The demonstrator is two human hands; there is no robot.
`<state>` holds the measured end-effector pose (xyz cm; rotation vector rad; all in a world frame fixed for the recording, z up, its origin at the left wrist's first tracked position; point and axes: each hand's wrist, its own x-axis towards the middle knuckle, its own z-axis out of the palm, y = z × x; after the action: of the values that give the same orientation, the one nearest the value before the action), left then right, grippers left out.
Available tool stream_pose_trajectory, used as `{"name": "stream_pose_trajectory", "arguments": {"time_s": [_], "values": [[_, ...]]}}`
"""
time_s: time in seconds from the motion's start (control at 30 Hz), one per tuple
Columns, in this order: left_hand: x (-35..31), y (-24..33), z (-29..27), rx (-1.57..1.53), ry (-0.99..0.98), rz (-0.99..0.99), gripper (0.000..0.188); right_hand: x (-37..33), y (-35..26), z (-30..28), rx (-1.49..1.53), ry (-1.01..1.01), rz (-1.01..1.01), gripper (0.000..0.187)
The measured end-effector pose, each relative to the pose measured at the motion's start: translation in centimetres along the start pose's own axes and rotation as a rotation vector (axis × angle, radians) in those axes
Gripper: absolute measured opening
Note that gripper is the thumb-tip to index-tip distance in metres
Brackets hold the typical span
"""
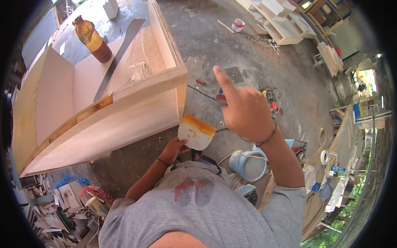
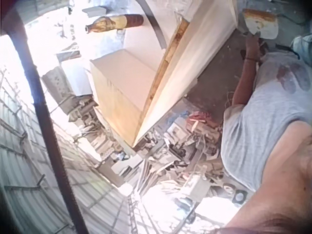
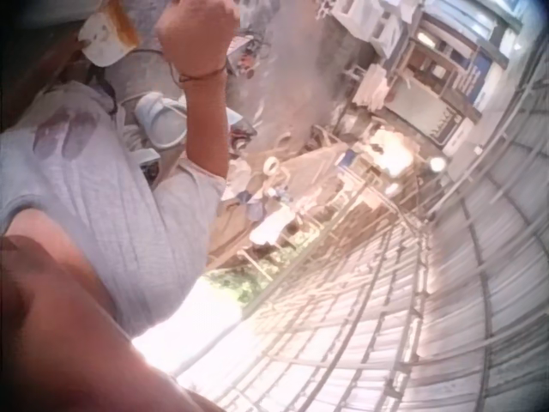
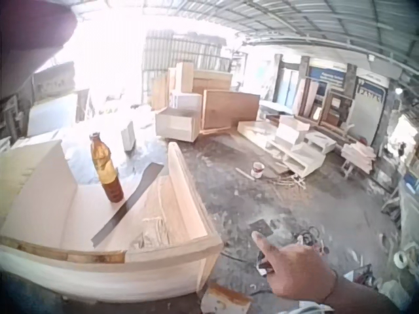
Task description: The person applies a liquid adhesive to the top surface of a wooden cabinet using a spreader, sands the edges with a block, and then picks up a curved laminate sheet.
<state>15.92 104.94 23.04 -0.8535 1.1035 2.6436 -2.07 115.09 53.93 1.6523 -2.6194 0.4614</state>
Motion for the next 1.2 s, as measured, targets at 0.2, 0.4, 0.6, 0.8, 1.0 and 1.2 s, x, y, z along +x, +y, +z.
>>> {"name": "stream_pose_trajectory", "arguments": {"time_s": [0.2, 0.4, 0.6, 0.8, 1.0, 1.2], "values": [[0.4, 0.0, 0.6, 0.009, -0.018, 0.011, 0.024, 4.0, -0.6, 1.4, -0.002, -0.07, -0.096, 0.079], [0.0, 0.1, 0.6, 0.009, -0.001, 0.023, 0.023, 4.4, -1.0, 2.1, -0.018, -0.113, -0.085, 0.062], [-0.6, 0.4, 0.0, -0.031, 0.009, 0.059, 0.023, 3.8, 0.9, -0.3, -0.002, -0.069, 0.038, 0.031], [-0.4, 0.3, -0.4, -0.045, -0.002, 0.084, 0.026, 4.4, -0.5, 1.5, 0.004, 0.283, -0.393, 0.036], [-0.6, 0.1, -0.1, -0.031, 0.0, 0.071, 0.028, 6.3, -1.2, 4.0, -0.125, 0.267, -0.43, 0.037], [-1.0, 0.0, -0.2, -0.021, 0.014, 0.048, 0.025, 5.3, -1.6, 3.6, -0.231, 0.209, -0.459, 0.041]]}}
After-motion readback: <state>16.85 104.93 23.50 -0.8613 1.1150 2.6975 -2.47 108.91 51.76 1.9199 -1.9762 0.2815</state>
